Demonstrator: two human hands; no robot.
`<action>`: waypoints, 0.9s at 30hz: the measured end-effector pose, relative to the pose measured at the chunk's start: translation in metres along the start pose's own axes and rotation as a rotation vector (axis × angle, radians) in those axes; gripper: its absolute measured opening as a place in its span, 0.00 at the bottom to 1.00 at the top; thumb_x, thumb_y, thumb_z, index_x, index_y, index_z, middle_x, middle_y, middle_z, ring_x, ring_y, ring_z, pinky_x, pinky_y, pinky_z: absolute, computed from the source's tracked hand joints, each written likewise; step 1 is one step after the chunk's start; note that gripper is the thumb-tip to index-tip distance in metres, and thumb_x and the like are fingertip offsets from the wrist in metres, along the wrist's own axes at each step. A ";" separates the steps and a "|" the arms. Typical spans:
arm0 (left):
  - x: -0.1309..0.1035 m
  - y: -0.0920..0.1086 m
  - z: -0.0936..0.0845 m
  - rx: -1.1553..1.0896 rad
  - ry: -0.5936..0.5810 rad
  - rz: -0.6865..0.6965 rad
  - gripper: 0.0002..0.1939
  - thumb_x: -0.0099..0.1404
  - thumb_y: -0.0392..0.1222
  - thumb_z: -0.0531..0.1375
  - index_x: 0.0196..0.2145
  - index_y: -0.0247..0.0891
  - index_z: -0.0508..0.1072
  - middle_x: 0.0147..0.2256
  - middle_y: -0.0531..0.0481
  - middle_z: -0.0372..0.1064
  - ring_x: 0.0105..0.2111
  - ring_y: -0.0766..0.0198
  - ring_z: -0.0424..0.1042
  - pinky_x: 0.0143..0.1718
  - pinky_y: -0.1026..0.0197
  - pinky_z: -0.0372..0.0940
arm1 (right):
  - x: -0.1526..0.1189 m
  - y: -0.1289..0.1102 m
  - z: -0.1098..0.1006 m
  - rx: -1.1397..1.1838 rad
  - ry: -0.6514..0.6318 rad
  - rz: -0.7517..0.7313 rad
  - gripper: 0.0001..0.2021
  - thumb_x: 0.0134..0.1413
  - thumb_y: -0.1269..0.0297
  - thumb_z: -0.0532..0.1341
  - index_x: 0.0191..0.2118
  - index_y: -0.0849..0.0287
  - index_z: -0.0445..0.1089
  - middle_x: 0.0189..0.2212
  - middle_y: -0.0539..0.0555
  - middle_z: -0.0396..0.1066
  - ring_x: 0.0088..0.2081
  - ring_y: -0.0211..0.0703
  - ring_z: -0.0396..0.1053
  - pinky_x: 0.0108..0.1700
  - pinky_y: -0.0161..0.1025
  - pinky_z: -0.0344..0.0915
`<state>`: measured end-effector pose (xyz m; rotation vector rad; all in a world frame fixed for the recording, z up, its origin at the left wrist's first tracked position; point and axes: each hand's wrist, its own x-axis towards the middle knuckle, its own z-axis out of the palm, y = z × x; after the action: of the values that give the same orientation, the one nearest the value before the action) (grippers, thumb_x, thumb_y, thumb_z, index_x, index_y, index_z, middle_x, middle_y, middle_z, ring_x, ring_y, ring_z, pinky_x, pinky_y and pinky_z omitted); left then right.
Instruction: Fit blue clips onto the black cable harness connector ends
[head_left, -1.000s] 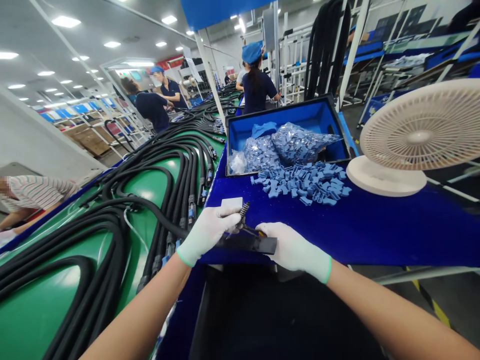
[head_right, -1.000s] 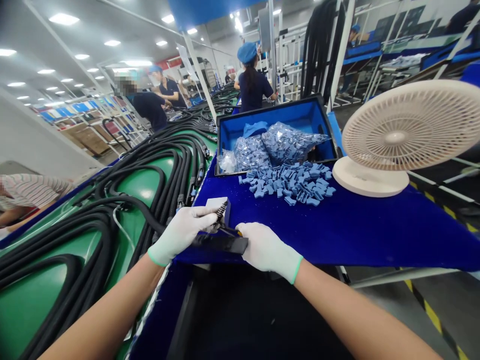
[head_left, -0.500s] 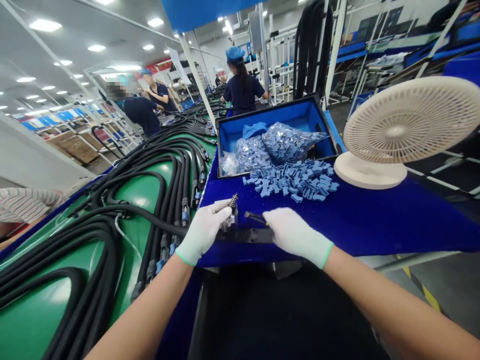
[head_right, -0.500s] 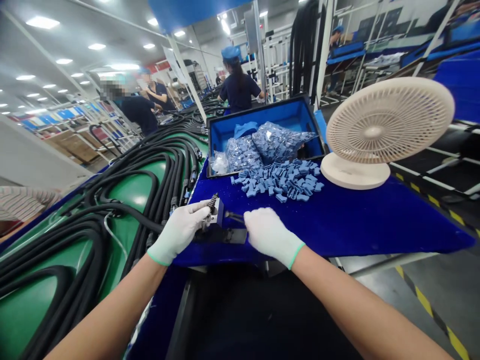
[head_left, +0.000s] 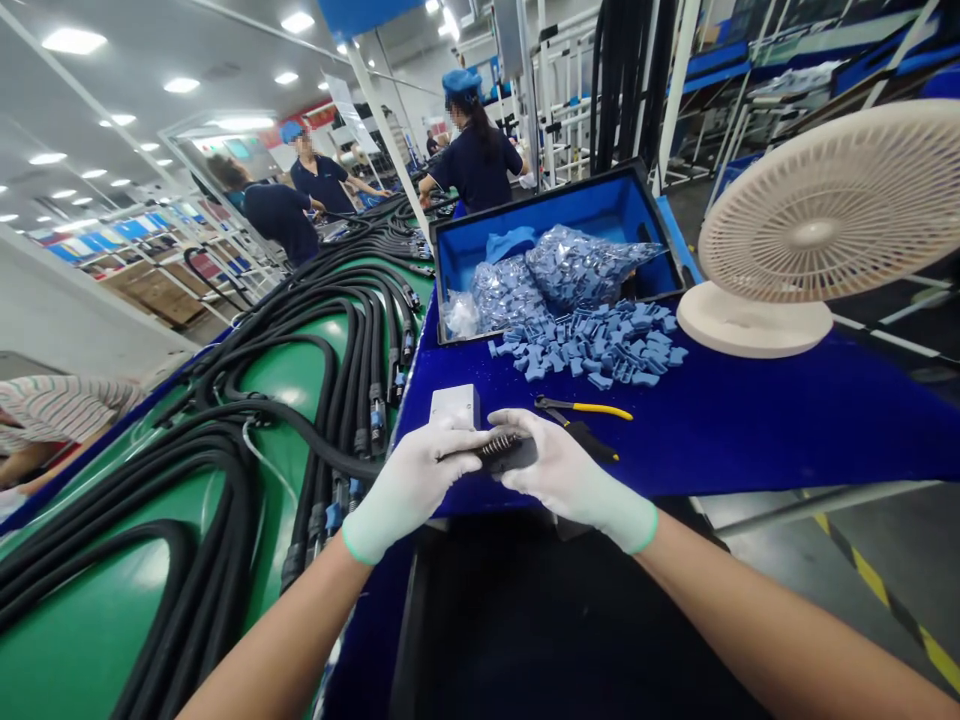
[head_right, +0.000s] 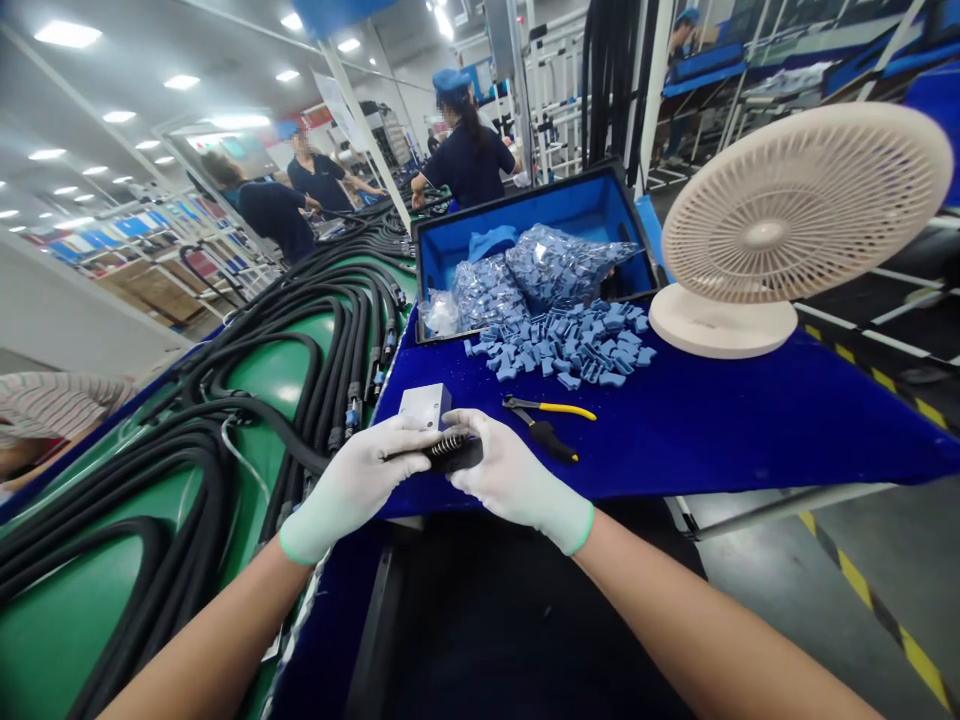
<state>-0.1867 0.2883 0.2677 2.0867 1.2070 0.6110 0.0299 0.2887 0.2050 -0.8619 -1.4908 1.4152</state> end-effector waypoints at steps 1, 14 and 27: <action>0.000 0.001 0.001 0.025 -0.012 0.015 0.19 0.69 0.36 0.63 0.54 0.53 0.80 0.48 0.51 0.77 0.50 0.52 0.73 0.56 0.53 0.65 | 0.002 0.000 -0.001 0.003 -0.017 0.007 0.36 0.43 0.77 0.68 0.61 0.57 0.65 0.53 0.57 0.74 0.52 0.51 0.73 0.54 0.46 0.69; -0.003 0.003 0.029 -0.053 0.121 -0.067 0.29 0.65 0.37 0.64 0.62 0.48 0.71 0.38 0.51 0.72 0.40 0.56 0.72 0.46 0.55 0.66 | 0.006 -0.011 -0.014 0.072 -0.172 0.079 0.45 0.36 0.80 0.71 0.66 0.58 0.64 0.43 0.54 0.77 0.40 0.46 0.75 0.39 0.38 0.72; 0.001 -0.014 0.034 0.132 0.222 -0.173 0.28 0.55 0.43 0.73 0.54 0.44 0.77 0.41 0.48 0.75 0.42 0.51 0.73 0.48 0.52 0.66 | -0.004 0.018 -0.005 0.214 -0.002 0.109 0.30 0.36 0.78 0.70 0.52 0.60 0.75 0.45 0.56 0.78 0.45 0.52 0.76 0.48 0.46 0.74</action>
<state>-0.1712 0.2842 0.2345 2.0330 1.5741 0.7131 0.0342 0.2888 0.1862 -0.8178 -1.2818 1.6235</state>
